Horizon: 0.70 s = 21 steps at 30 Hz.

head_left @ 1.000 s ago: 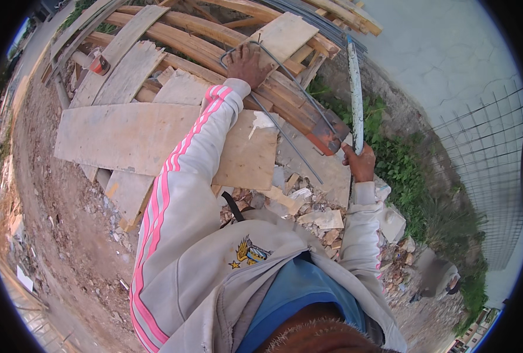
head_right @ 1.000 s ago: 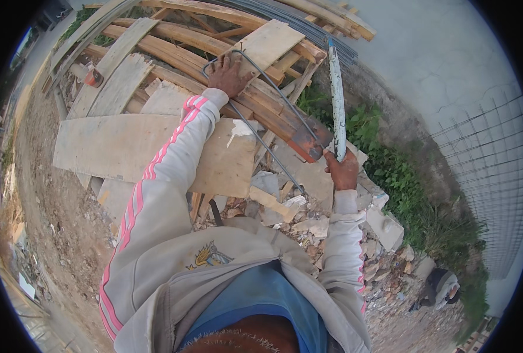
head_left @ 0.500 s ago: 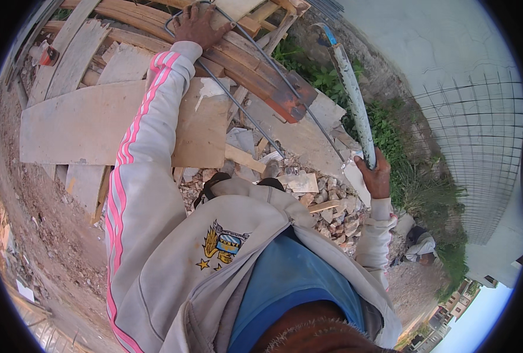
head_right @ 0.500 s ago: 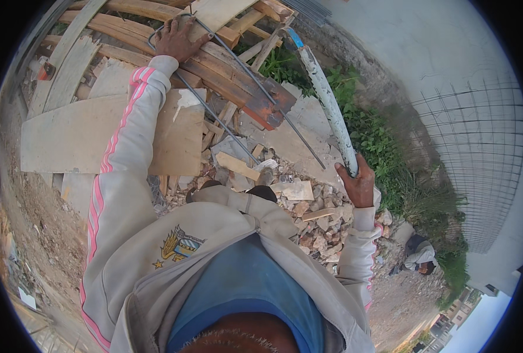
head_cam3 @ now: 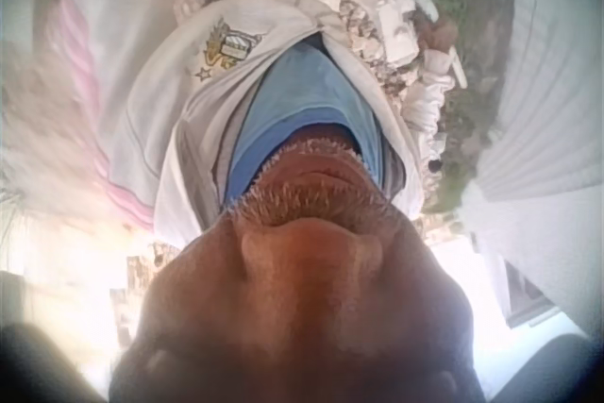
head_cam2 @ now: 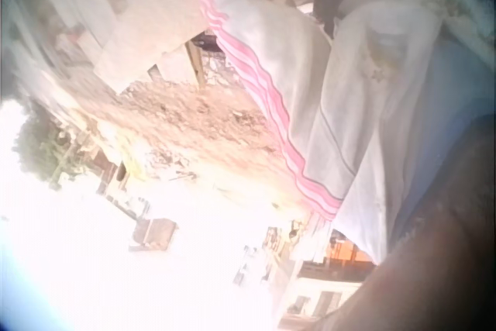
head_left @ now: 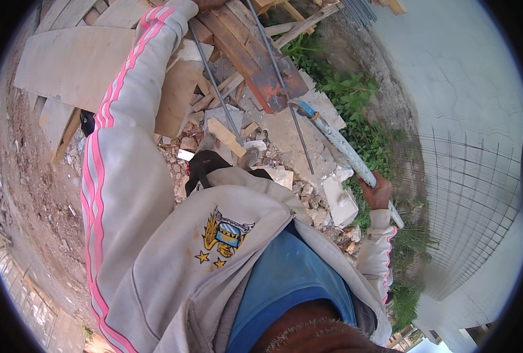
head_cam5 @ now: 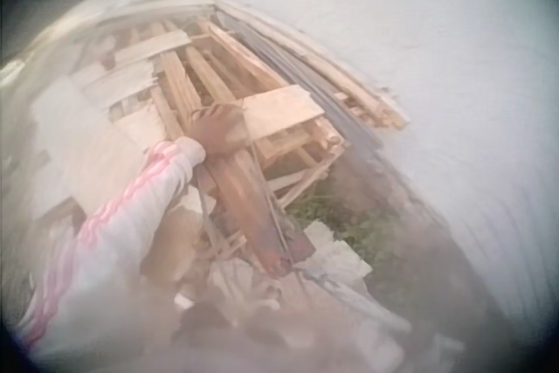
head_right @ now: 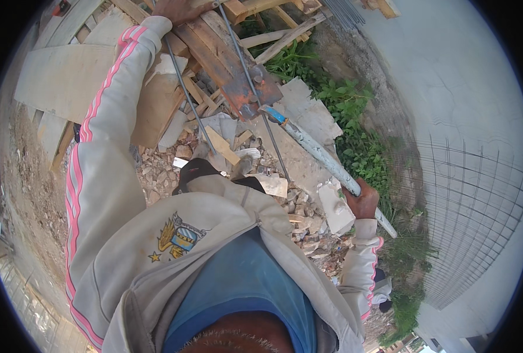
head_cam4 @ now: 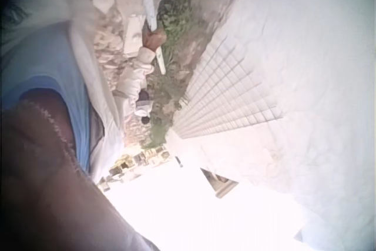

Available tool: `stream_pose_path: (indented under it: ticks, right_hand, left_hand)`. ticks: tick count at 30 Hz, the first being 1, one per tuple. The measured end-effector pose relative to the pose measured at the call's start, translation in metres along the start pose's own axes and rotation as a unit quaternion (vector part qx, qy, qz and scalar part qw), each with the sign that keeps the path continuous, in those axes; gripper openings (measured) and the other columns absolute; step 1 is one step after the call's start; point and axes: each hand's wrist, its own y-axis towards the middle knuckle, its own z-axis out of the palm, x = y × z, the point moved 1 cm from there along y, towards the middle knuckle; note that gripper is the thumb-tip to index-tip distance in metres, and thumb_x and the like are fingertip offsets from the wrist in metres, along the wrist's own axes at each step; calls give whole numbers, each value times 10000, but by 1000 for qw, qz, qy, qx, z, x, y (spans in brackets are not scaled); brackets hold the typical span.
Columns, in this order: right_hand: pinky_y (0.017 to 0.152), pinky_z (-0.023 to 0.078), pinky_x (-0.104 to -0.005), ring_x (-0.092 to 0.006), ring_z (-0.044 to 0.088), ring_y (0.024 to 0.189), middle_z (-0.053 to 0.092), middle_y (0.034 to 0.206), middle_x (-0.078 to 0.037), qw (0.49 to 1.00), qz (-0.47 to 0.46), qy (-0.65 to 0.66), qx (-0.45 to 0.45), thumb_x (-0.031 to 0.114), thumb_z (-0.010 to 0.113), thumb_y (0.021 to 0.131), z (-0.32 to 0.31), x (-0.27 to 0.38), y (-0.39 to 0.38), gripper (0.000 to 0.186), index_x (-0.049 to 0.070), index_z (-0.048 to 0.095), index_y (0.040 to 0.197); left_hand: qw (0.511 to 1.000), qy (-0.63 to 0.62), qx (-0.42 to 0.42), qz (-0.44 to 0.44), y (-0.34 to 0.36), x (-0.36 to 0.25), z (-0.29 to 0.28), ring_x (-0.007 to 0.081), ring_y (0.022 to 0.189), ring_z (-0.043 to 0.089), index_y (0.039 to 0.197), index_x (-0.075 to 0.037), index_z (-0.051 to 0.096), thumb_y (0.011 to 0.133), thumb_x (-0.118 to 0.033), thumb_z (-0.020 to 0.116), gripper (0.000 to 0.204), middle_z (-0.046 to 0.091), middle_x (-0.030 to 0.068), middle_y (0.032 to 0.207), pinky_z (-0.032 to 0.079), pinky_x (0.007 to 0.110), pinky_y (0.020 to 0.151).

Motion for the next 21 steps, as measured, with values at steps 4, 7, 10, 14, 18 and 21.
stream_pose_path:
  ticks: [4, 7, 10, 14, 18, 21]
  right_hand:
    - [545, 491, -418, -363, 653, 611, 634, 655, -162, 999, -47, -16, 22, 259, 836, 758, -3, -18, 33, 280, 60, 643, 795]
    - [558, 493, -435, -393, 648, 641, 642, 679, -173, 996, -85, -28, 12, 204, 845, 722, -2, -30, 57, 259, 70, 644, 817]
    - [569, 495, -440, -394, 652, 661, 645, 696, -174, 992, -122, -39, 11, 184, 846, 708, -5, -42, 77, 272, 77, 636, 843]
    - [593, 514, -461, -387, 661, 686, 645, 685, -149, 987, -153, -55, 2, 208, 847, 659, -9, -52, 105, 312, 101, 631, 857]
    - [585, 516, -458, -384, 658, 666, 644, 682, -149, 980, -189, -64, 10, 208, 843, 657, -13, -56, 131, 315, 93, 635, 864]
    - [601, 511, -453, -400, 656, 700, 646, 696, -159, 981, -186, -61, 10, 190, 837, 675, -12, -51, 143, 286, 100, 611, 825]
  left_hand:
    - [1000, -9, -11, 13, -2, 2, 3, 348, 1356, 411, 1392, -186, 526, 810, -631, 619, 739, 477, 105, 1445, 326, 559, 1091]
    - [999, -11, -28, 18, -2, 9, 11, 352, 1362, 405, 1394, -190, 524, 807, -634, 621, 743, 473, 106, 1451, 324, 566, 1093]
    - [1000, -12, -14, 14, 0, 8, 13, 356, 1369, 398, 1396, -191, 523, 799, -641, 627, 755, 464, 107, 1461, 319, 571, 1098]
    - [1000, 5, 11, 2, 2, 5, 7, 360, 1384, 380, 1404, -189, 514, 799, -653, 628, 771, 451, 111, 1471, 302, 577, 1111]
    - [1000, -5, 23, -5, 2, 2, 4, 365, 1403, 357, 1412, -187, 506, 805, -676, 618, 787, 438, 116, 1482, 286, 588, 1119]
    - [1000, -15, 22, -10, 0, 2, 1, 368, 1405, 353, 1420, -192, 500, 805, -684, 616, 796, 429, 116, 1488, 282, 594, 1120]
